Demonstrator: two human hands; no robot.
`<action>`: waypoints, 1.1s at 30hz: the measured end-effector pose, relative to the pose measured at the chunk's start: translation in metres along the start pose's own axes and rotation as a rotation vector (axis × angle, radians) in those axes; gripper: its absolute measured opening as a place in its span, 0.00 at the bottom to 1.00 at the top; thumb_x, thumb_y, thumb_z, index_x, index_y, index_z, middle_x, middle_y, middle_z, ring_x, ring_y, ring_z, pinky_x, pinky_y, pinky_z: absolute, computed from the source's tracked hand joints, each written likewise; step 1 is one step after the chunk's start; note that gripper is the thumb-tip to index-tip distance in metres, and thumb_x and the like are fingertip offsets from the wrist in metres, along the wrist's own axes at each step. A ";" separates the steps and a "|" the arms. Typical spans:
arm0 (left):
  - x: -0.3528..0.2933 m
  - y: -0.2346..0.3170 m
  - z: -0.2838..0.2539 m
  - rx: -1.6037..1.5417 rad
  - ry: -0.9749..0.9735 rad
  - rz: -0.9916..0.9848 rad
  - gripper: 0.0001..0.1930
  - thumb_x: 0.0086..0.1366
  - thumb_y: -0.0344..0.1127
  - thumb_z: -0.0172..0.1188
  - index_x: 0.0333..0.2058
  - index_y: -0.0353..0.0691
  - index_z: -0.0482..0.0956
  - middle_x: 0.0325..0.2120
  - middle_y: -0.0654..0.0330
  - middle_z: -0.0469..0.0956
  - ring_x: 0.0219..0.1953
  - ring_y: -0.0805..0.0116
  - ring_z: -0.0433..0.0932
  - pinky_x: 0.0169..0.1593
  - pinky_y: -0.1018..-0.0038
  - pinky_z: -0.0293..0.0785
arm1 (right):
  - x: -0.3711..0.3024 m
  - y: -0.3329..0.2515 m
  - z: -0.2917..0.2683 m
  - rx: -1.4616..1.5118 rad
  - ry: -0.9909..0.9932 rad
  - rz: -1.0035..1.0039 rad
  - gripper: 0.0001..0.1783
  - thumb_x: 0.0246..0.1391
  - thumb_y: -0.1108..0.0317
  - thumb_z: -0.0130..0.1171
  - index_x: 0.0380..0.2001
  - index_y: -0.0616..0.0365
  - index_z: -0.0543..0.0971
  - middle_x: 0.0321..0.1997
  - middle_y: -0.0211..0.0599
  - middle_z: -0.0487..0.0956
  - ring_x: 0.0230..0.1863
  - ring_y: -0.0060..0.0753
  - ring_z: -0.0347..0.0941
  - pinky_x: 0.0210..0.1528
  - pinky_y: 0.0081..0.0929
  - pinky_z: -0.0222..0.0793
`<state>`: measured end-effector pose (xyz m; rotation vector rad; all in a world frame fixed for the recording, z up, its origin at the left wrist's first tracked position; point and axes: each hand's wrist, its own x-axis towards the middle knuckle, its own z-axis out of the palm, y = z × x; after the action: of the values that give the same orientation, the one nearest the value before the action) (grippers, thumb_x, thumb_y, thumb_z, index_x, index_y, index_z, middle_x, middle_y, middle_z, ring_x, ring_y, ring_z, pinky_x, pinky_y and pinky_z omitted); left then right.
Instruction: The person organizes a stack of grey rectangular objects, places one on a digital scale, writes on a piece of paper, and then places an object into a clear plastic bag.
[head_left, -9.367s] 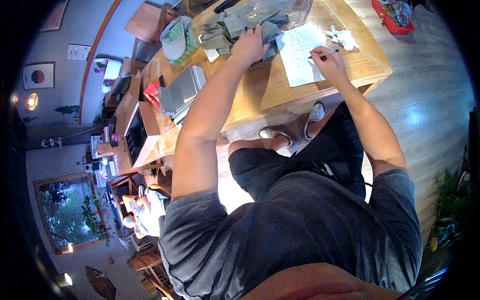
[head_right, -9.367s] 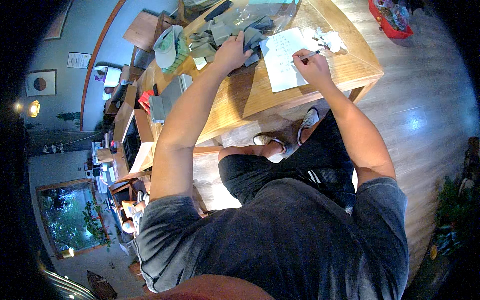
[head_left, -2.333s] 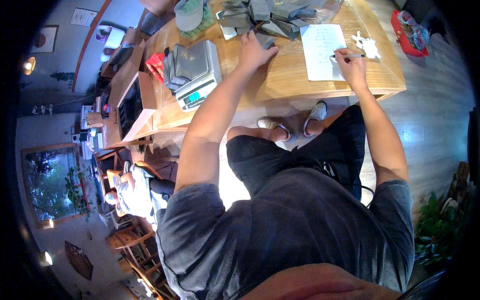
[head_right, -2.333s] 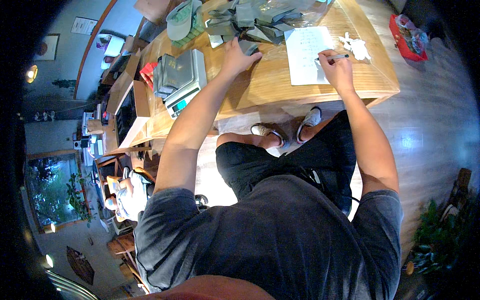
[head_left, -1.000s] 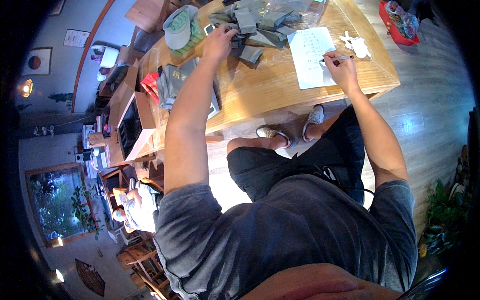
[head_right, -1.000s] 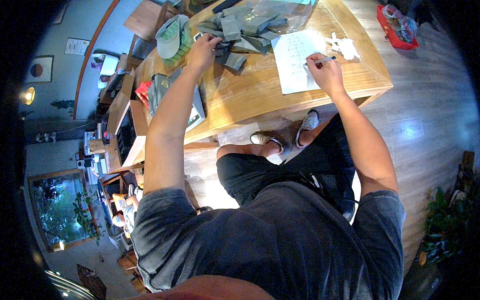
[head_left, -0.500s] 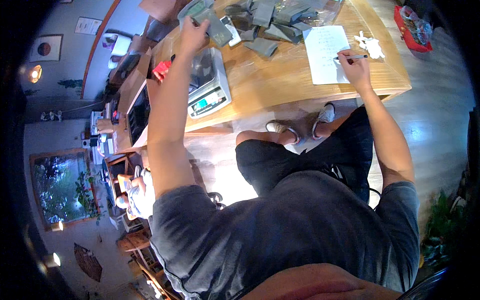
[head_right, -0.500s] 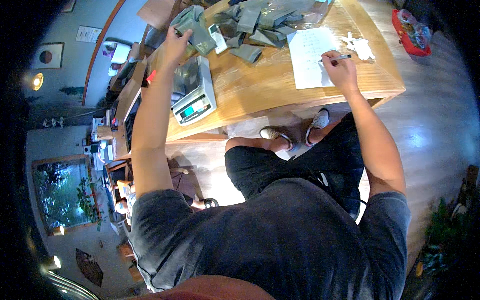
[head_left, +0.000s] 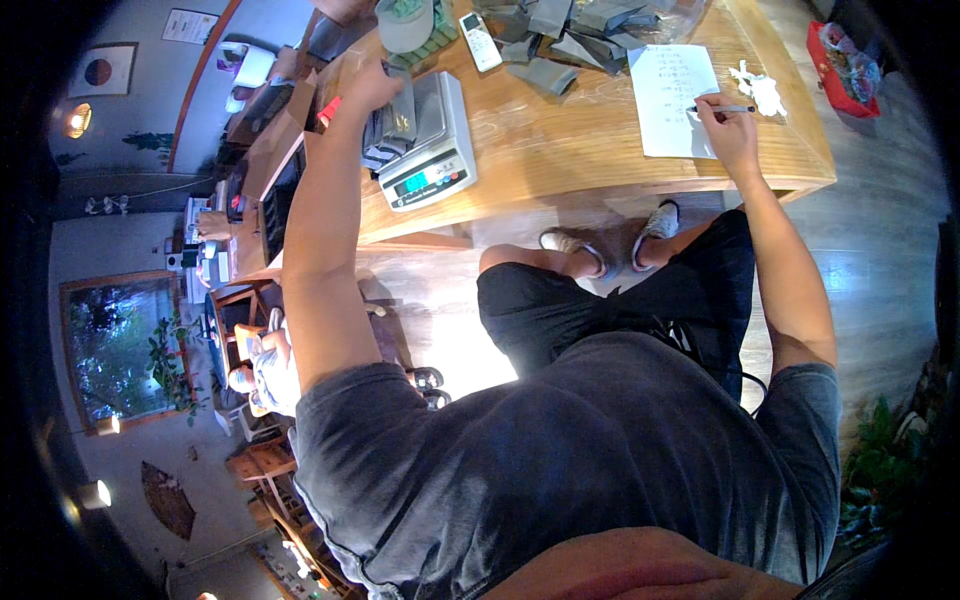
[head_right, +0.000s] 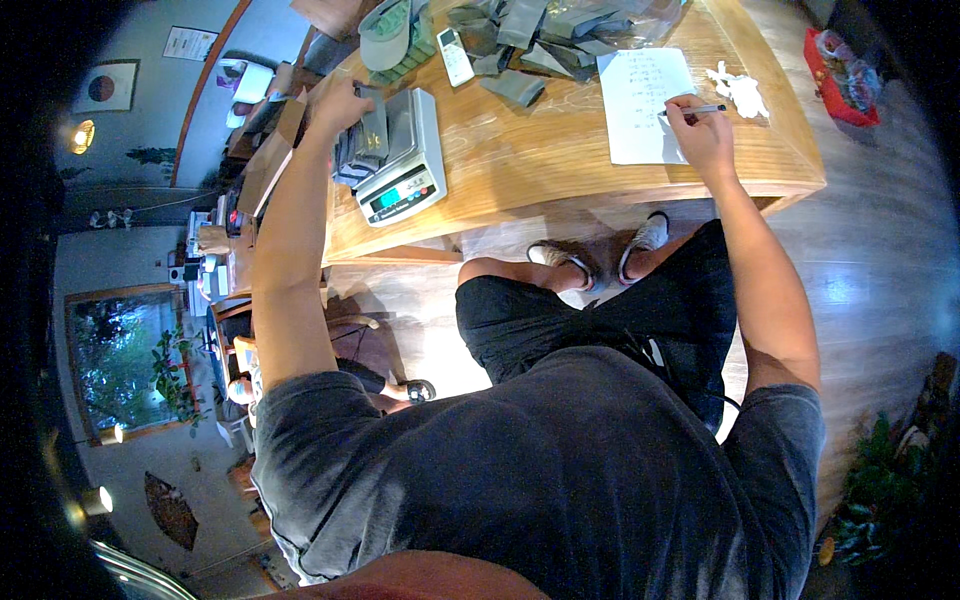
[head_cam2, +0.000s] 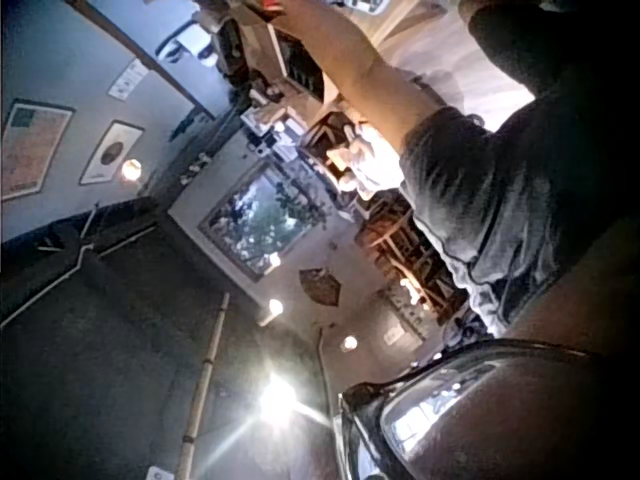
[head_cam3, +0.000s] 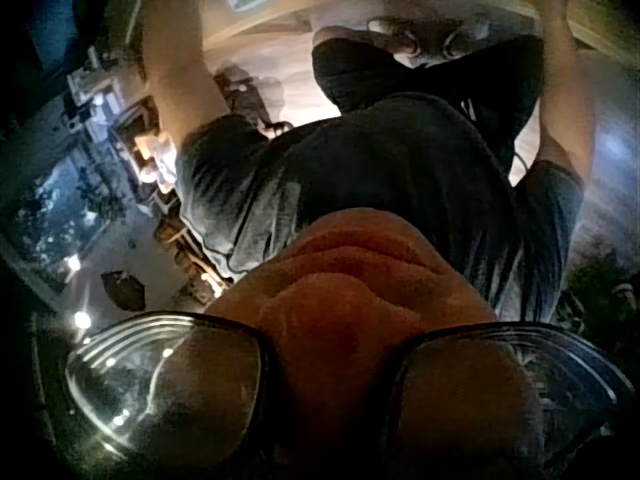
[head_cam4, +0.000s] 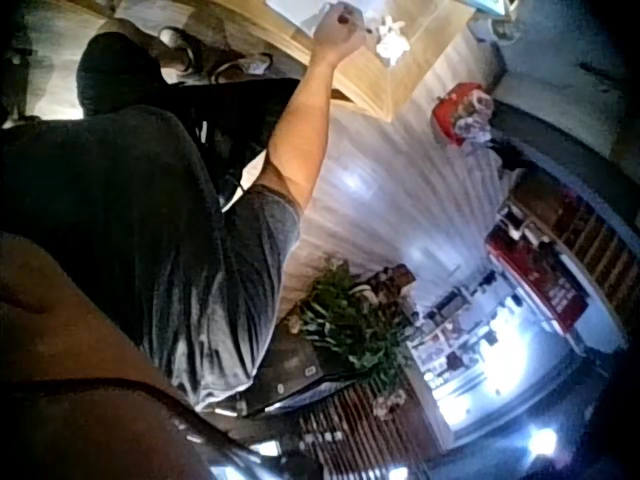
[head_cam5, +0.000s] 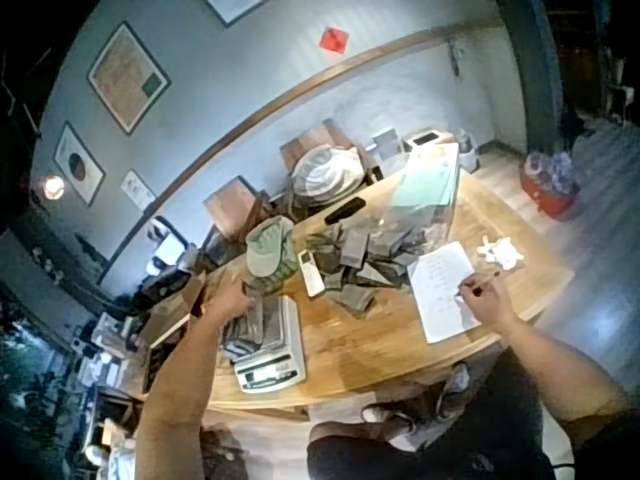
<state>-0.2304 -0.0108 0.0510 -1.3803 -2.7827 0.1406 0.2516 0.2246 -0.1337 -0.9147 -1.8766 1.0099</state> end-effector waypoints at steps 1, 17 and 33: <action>0.001 0.005 0.002 -0.001 -0.004 -0.008 0.34 0.49 0.46 0.68 0.54 0.33 0.74 0.45 0.44 0.80 0.49 0.50 0.79 0.54 0.63 0.73 | 0.000 -0.001 -0.002 -0.016 0.003 0.001 0.12 0.55 0.62 0.62 0.35 0.60 0.83 0.24 0.38 0.81 0.26 0.25 0.75 0.31 0.24 0.70; 0.002 -0.025 0.023 -0.029 0.072 0.126 0.37 0.52 0.54 0.67 0.59 0.44 0.73 0.55 0.43 0.73 0.59 0.47 0.72 0.62 0.61 0.67 | -0.002 -0.005 -0.004 -0.080 -0.006 0.046 0.12 0.55 0.61 0.61 0.37 0.57 0.84 0.28 0.43 0.83 0.30 0.33 0.81 0.35 0.27 0.73; 0.034 0.034 0.026 -0.158 0.290 0.235 0.37 0.55 0.53 0.64 0.61 0.41 0.69 0.53 0.42 0.75 0.57 0.47 0.73 0.61 0.60 0.68 | -0.005 -0.013 -0.008 -0.102 0.005 -0.005 0.11 0.55 0.63 0.62 0.36 0.59 0.84 0.26 0.42 0.83 0.27 0.30 0.79 0.32 0.26 0.72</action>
<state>-0.2258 0.0350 0.0215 -1.6122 -2.4358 -0.2597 0.2579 0.2175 -0.1203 -0.9704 -1.9395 0.9154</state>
